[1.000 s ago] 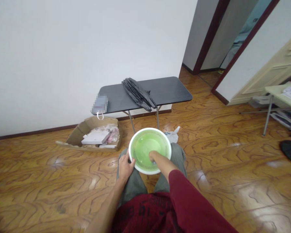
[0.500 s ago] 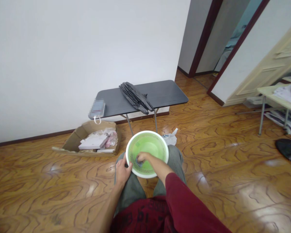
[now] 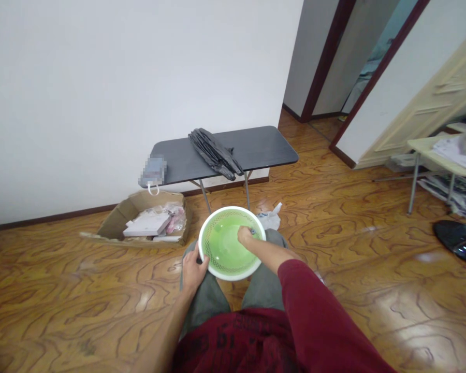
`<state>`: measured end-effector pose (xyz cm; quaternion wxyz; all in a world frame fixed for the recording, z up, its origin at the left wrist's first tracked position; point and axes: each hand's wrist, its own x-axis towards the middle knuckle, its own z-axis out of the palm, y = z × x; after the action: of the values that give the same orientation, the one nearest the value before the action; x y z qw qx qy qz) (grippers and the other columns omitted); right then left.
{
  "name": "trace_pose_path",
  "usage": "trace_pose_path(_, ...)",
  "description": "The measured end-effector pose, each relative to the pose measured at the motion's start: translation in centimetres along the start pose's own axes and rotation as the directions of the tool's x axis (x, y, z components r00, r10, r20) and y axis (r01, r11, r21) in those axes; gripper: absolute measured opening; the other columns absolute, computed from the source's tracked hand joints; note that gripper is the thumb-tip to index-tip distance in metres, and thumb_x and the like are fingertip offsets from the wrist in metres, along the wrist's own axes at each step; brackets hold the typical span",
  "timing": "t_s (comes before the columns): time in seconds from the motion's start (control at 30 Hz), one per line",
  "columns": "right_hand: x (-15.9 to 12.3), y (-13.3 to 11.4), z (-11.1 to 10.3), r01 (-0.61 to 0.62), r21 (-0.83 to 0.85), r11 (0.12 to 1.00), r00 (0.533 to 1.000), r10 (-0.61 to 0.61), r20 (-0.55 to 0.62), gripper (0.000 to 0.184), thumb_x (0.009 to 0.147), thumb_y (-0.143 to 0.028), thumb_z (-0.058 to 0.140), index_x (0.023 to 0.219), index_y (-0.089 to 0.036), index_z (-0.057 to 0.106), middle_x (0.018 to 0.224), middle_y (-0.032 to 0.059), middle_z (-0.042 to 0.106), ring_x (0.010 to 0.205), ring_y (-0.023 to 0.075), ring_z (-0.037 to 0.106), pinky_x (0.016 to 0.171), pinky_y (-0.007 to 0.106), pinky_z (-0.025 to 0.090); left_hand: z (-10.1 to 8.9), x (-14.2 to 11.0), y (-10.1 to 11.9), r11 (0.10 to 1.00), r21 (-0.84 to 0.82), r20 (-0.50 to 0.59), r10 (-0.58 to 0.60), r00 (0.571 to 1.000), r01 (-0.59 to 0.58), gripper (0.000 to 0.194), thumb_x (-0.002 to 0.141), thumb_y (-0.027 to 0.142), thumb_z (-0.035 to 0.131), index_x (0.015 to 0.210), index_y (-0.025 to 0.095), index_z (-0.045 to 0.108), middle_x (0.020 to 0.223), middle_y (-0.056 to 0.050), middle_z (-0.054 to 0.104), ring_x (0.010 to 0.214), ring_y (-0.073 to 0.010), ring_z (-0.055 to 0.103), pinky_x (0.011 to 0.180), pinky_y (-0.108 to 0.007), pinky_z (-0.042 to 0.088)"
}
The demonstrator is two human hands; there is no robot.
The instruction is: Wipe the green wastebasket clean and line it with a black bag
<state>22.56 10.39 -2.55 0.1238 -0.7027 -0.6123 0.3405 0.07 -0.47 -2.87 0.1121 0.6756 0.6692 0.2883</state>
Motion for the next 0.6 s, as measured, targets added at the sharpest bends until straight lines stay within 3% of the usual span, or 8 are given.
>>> trace_pose_path(0.1,-0.1,0.4,-0.2,0.247,-0.196,0.949,0.958,-0.209,0.195,0.046,0.075,0.013,0.056,0.047,-0.020,0.042,0.089,0.0152,0.071,0.112,0.0188,0.061,0.099,0.026,0.044,0.1,0.1,-0.1,1.000,-0.010,-0.009,0.003,1.000,-0.003,0.058,0.089,0.036,0.055,0.143,0.016,0.059,0.080,-0.004,0.062,0.087,-0.0269,0.062,0.094,-0.043,0.048)
trace_pose_path(0.17,-0.1,0.6,0.0,0.393,-0.276,0.877,0.906,-0.317,0.282,0.041,0.078,0.009,0.058,0.051,-0.019,0.048,0.103,0.0173,0.071,0.119,0.0197,0.058,0.104,0.026,0.042,0.1,0.1,-0.2,1.000,-0.012,-0.005,0.007,1.000,-0.007,0.057,0.089,0.036,0.055,0.142,0.017,0.060,0.078,-0.003,0.061,0.086,-0.0268,0.062,0.093,-0.043,0.048)
trace_pose_path(0.23,0.1,0.8,0.2,0.436,-0.372,0.820,0.890,-0.329,0.316,0.033,0.081,0.008,0.057,0.059,-0.016,0.056,0.113,0.0192,0.070,0.125,0.0221,0.055,0.108,0.028,0.040,0.1,0.1,-0.1,1.000,-0.013,-0.001,0.009,1.000,-0.009,0.058,0.088,0.036,0.056,0.143,0.017,0.059,0.078,-0.003,0.061,0.086,-0.0269,0.062,0.093,-0.043,0.048)
trace_pose_path(0.37,0.9,1.5,0.3,0.301,-0.487,0.820,0.949,-0.206,0.239,0.030,0.079,0.013,0.049,0.072,-0.009,0.068,0.121,0.0269,0.068,0.130,0.0312,0.054,0.114,0.046,0.039,-0.1,0.0,-0.1,1.000,-0.012,0.012,-0.008,1.000,0.008,0.061,0.089,0.036,0.056,0.147,0.016,0.056,0.081,-0.004,0.063,0.089,-0.0274,0.062,0.093,-0.042,0.048)
trace_pose_path(0.47,0.7,2.1,1.1,0.160,-0.491,0.856,0.983,-0.094,0.158,0.028,0.074,0.013,0.051,0.074,-0.007,0.070,0.112,0.0273,0.071,0.126,0.0360,0.058,0.110,0.056,0.042,-0.3,0.0,0.0,1.000,-0.008,0.021,-0.018,1.000,0.018,0.062,0.089,0.036,0.056,0.147,0.017,0.056,0.081,-0.004,0.063,0.090,-0.0269,0.062,0.094,-0.042,0.047)
trace_pose_path(0.53,0.3,2.3,2.0,0.071,-0.471,0.879,0.991,-0.008,0.134,0.024,0.070,0.011,0.057,0.067,-0.010,0.067,0.094,0.0209,0.074,0.113,0.0343,0.065,0.102,0.053,0.049,-0.3,0.1,0.1,1.000,-0.011,0.031,-0.023,0.999,0.023,0.061,0.089,0.036,0.057,0.147,0.018,0.056,0.081,-0.004,0.063,0.089,-0.0264,0.061,0.095,-0.042,0.047)
trace_pose_path(0.6,0.1,2.3,2.9,-0.075,-0.295,0.952,0.995,0.092,0.044,0.027,0.065,0.012,0.062,0.055,-0.014,0.059,0.074,0.0150,0.071,0.097,0.0300,0.070,0.093,0.045,0.053,-0.4,0.1,0.1,0.999,-0.014,0.044,-0.028,0.999,0.029,0.061,0.089,0.036,0.056,0.147,0.018,0.057,0.080,-0.003,0.063,0.088,-0.0261,0.061,0.095,-0.042,0.047)
